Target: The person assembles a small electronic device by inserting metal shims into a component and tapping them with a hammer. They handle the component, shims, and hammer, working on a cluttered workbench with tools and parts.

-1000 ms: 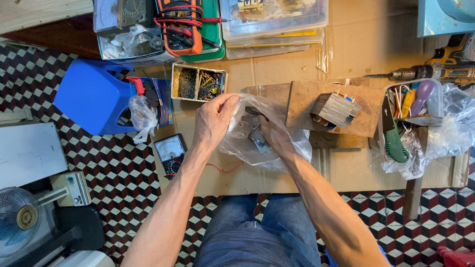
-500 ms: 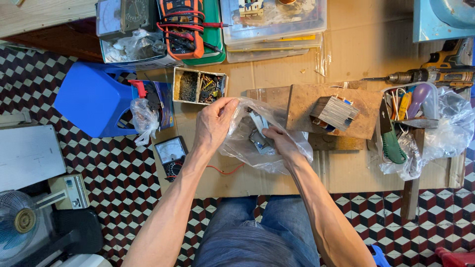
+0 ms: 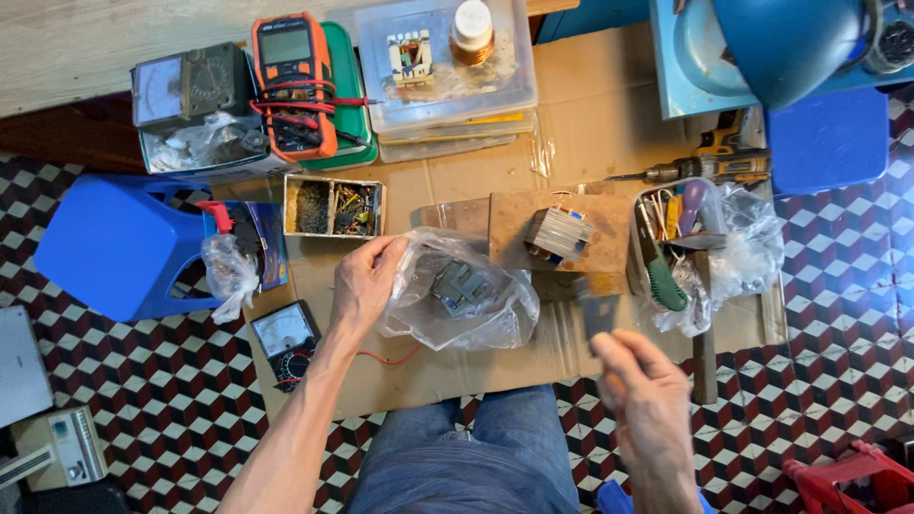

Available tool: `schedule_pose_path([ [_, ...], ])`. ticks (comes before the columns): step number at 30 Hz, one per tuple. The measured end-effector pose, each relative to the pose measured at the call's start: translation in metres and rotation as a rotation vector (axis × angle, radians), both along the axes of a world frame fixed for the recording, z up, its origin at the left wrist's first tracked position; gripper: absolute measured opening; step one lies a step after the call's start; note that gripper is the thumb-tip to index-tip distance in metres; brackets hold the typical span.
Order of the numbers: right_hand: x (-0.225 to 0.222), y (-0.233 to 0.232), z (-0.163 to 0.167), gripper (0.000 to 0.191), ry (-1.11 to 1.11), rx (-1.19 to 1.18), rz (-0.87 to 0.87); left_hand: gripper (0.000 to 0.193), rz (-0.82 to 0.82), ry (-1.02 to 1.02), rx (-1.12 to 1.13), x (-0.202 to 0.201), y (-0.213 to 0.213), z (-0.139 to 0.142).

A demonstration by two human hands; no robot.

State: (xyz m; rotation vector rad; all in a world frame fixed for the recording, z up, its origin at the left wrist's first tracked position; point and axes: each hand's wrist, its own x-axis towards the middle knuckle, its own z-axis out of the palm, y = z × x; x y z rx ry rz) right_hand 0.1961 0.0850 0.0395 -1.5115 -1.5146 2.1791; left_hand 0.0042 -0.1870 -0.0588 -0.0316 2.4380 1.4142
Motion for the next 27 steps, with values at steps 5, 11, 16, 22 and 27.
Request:
schedule_pose_path([
  [5,-0.055,0.056,-0.050,0.026,-0.061,0.581,0.078,0.032,0.053,-0.106,0.023,0.009,-0.004,0.005],
  [11,-0.072,0.062,-0.075,0.039,-0.186,0.951,0.433,0.032,0.066,-0.082,0.029,0.011,0.001,0.007],
  [16,-0.087,0.068,-0.050,0.040,-0.128,0.749,0.388,0.033,0.077,-0.061,0.076,0.011,0.004,0.011],
  [22,-0.091,0.038,-0.007,0.036,-0.005,0.982,0.513,0.034,0.091,-0.068,0.037,0.008,-0.001,0.013],
  [27,-0.040,-0.043,0.008,0.025,0.035,0.580,0.421,0.033,0.061,0.021,0.027,0.005,0.001,0.015],
])
